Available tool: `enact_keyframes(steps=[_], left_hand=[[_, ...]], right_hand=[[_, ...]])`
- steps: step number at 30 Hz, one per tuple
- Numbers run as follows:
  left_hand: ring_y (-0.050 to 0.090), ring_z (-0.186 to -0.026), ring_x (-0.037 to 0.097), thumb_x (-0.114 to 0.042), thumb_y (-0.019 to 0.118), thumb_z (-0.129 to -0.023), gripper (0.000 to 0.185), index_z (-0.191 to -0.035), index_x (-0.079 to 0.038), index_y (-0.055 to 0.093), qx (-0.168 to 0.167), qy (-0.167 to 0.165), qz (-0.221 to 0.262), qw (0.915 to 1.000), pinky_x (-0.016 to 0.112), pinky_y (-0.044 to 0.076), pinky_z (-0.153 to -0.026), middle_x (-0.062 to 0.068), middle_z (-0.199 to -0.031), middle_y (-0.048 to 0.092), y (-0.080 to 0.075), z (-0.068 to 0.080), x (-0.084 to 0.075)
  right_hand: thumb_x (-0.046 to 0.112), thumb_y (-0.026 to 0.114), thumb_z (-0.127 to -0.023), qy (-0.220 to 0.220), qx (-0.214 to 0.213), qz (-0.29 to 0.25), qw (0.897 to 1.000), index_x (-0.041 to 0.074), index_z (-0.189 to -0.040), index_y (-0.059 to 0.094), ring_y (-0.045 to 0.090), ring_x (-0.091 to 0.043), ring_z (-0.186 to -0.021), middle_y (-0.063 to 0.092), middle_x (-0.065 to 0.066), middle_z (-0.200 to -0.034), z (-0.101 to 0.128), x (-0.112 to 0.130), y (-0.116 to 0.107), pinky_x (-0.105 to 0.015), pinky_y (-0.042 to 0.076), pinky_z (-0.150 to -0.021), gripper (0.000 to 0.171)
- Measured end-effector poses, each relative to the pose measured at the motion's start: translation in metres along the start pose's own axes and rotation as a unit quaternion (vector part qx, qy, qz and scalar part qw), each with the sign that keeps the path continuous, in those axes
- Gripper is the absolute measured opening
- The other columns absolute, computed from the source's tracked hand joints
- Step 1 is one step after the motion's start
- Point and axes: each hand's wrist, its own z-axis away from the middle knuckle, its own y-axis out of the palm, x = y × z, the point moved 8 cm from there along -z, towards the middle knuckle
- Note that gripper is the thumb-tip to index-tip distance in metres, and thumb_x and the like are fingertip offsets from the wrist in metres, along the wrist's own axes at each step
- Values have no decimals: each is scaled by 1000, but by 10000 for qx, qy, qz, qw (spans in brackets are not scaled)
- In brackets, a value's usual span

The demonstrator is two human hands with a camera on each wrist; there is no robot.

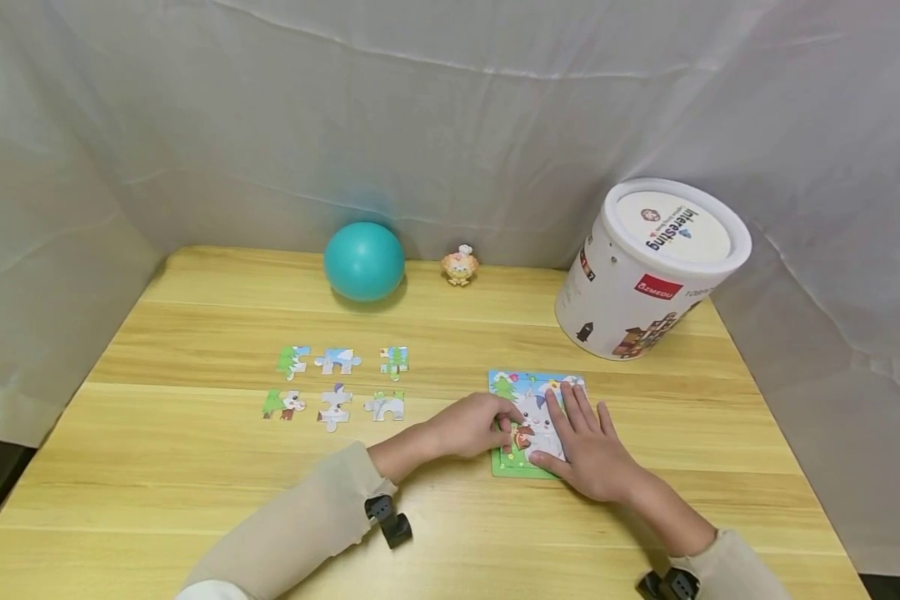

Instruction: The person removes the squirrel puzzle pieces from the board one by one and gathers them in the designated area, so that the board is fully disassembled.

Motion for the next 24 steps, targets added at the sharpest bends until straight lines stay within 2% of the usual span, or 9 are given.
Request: enact_keyframes(steps=[4, 9, 12, 16, 20, 24], left_hand=[[50, -55, 3, -3, 59, -102, 19, -116, -2, 72, -79, -33, 201, 9998, 17, 41, -64, -5, -70, 69, -1, -1, 1], [49, -54, 5, -3, 57, -102, 19, -110, -6, 75, -232, -5, 270, 9994, 19, 38, -58, -5, -70, 69, -3, -3, 1], [52, -57, 4, -7, 60, -102, 17, -107, -9, 76, -337, -30, 157, 9993, 20, 41, -61, -6, -72, 70, -4, -4, 1], [57, -69, 1, -12, 64, -102, 15, -104, -11, 78, -522, -103, 41, 9986, 19, 46, -72, -8, -82, 71, -7, -5, 2], [59, -67, 5, -12, 63, -102, 15, -105, -9, 77, -623, -119, 228, 9977, 21, 47, -72, -4, -76, 71, -11, -4, 3], [62, -67, 12, -10, 60, -104, 17, -109, -4, 75, -655, 51, 514, 9965, 23, 48, -74, -1, -68, 69, -19, 0, 2]], right_hand=[[68, 47, -99, 42, 93, 6, 9999, 3, -163, 11, -8, -40, -154, -3, -27, -167, -1, -4, 4, -69, -2, -116, 98], [69, 47, -98, 158, 244, 95, 9995, 6, -164, 8, -10, -38, -154, -6, -23, -168, -3, -9, 8, -69, -2, -117, 99], [68, 48, -98, 189, 296, 107, 9993, 7, -164, 7, -10, -38, -154, -7, -22, -168, -3, -11, 9, -68, -2, -117, 99], [69, 46, -98, 193, 302, 120, 9993, 7, -164, 7, -10, -38, -154, -7, -23, -168, -3, -11, 9, -68, -2, -117, 98], [68, 47, -98, 124, 198, 49, 9997, 5, -163, 9, -9, -40, -154, -5, -25, -167, -2, -8, 6, -69, -2, -117, 98], [67, 48, -98, 109, 191, 0, 9998, 4, -163, 10, -8, -41, -154, -4, -26, -167, -1, -6, 4, -70, -2, -116, 98]])
